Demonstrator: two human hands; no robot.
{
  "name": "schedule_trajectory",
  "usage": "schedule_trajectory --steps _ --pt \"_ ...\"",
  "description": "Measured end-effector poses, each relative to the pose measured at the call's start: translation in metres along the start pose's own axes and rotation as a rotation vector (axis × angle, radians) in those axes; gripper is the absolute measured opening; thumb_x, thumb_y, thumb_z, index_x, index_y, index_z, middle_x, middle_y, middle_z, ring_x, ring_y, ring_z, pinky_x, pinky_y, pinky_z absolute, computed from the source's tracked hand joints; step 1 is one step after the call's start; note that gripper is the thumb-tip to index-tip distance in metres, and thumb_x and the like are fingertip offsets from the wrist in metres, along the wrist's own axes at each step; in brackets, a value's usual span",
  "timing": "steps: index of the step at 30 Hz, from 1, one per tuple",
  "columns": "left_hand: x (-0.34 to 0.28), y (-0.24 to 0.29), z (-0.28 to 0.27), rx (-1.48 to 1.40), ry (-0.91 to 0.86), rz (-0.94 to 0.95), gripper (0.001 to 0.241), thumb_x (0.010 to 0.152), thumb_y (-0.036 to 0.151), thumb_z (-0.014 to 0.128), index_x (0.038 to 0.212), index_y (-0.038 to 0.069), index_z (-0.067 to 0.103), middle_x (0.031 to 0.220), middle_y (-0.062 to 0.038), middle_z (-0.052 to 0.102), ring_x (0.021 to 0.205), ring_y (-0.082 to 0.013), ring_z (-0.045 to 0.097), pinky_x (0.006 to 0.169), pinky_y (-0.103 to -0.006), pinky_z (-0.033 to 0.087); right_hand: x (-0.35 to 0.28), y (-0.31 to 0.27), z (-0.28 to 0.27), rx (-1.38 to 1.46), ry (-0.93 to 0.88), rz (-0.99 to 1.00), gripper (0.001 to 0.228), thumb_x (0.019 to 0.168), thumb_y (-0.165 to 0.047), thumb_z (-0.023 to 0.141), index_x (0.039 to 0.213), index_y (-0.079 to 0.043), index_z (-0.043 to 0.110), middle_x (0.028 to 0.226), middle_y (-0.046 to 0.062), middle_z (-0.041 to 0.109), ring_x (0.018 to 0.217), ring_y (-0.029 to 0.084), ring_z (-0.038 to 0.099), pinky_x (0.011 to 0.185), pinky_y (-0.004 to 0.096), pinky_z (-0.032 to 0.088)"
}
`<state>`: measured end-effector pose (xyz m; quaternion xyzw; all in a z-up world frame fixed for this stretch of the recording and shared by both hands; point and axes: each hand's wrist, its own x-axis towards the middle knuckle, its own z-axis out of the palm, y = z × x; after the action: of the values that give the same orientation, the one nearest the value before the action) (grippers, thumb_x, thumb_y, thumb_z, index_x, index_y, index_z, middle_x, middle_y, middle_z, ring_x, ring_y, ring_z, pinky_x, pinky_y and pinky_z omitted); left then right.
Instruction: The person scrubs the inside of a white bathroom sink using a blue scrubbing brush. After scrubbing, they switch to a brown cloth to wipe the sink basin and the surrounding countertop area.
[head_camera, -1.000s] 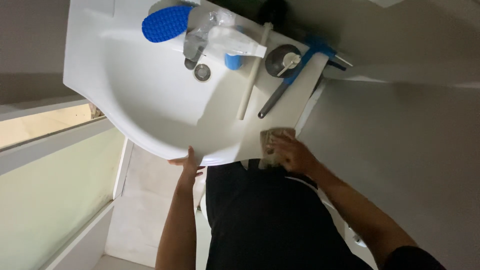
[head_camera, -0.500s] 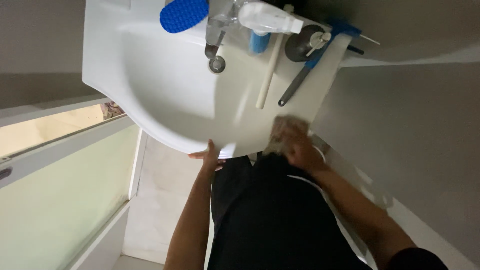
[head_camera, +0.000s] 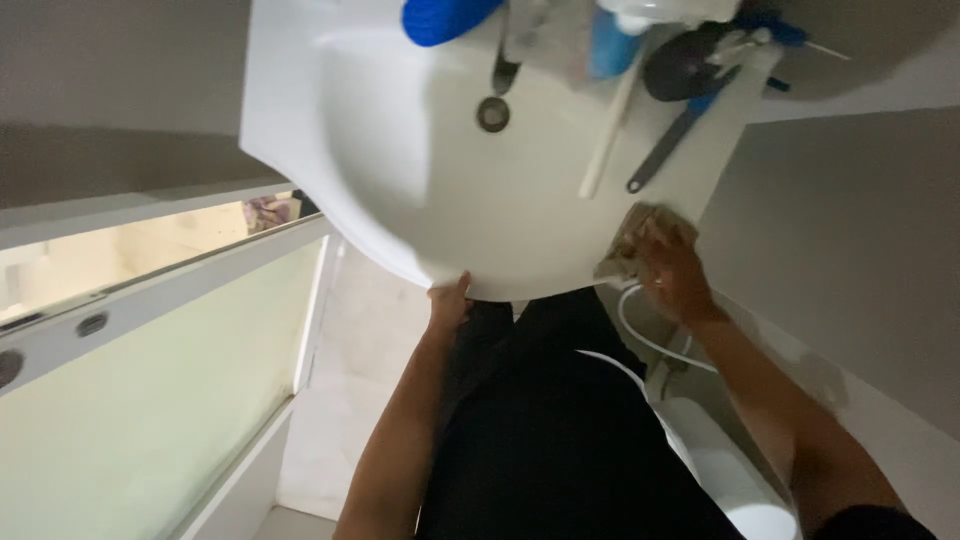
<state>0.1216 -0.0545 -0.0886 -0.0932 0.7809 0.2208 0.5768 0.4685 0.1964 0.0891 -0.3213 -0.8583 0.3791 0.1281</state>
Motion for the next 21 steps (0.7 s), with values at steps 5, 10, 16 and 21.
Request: schedule_trajectory --steps 5,10,16,21 --pt "-0.003 0.008 -0.057 0.102 -0.008 0.129 0.075 0.092 0.071 0.068 0.120 0.002 0.068 0.090 -0.013 0.073 0.077 -0.0221 0.071 0.066 -0.0384 0.057 0.040 -0.073 0.114 0.090 -0.063 -0.133 0.043 0.095 -0.015 0.059 0.138 -0.009 0.064 0.150 0.019 0.055 0.141 0.045 0.045 0.117 0.064 0.028" --pt "-0.001 0.036 -0.082 -0.087 0.061 0.200 0.082 0.097 0.054 0.066 0.148 -0.003 0.038 0.116 -0.022 0.068 0.094 -0.0306 0.074 0.082 -0.0431 0.059 0.098 -0.119 0.215 0.186 -0.077 -0.160 0.044 0.105 -0.024 0.055 0.147 -0.009 0.056 0.156 0.018 0.047 0.144 0.040 0.040 0.120 0.060 0.025" --pt "0.014 0.061 -0.085 -0.064 0.030 0.163 0.084 0.099 0.057 0.061 0.139 -0.012 0.035 0.114 -0.028 0.063 0.099 -0.0371 0.072 0.078 -0.0502 0.060 0.109 -0.154 0.132 0.309 -0.297 0.127 0.052 0.096 -0.023 0.067 0.146 -0.013 0.055 0.152 0.021 0.048 0.141 0.047 0.042 0.120 0.067 0.028" --pt "0.036 0.052 -0.068 -0.029 -0.001 0.150 0.087 0.099 0.056 0.063 0.141 -0.006 0.019 0.127 -0.030 0.051 0.105 -0.0410 0.069 0.079 -0.0504 0.061 0.085 -0.116 0.025 0.475 0.091 -0.521 0.043 0.105 -0.044 0.047 0.099 -0.004 0.062 0.097 0.009 0.063 0.084 0.028 0.060 0.090 0.049 0.049"
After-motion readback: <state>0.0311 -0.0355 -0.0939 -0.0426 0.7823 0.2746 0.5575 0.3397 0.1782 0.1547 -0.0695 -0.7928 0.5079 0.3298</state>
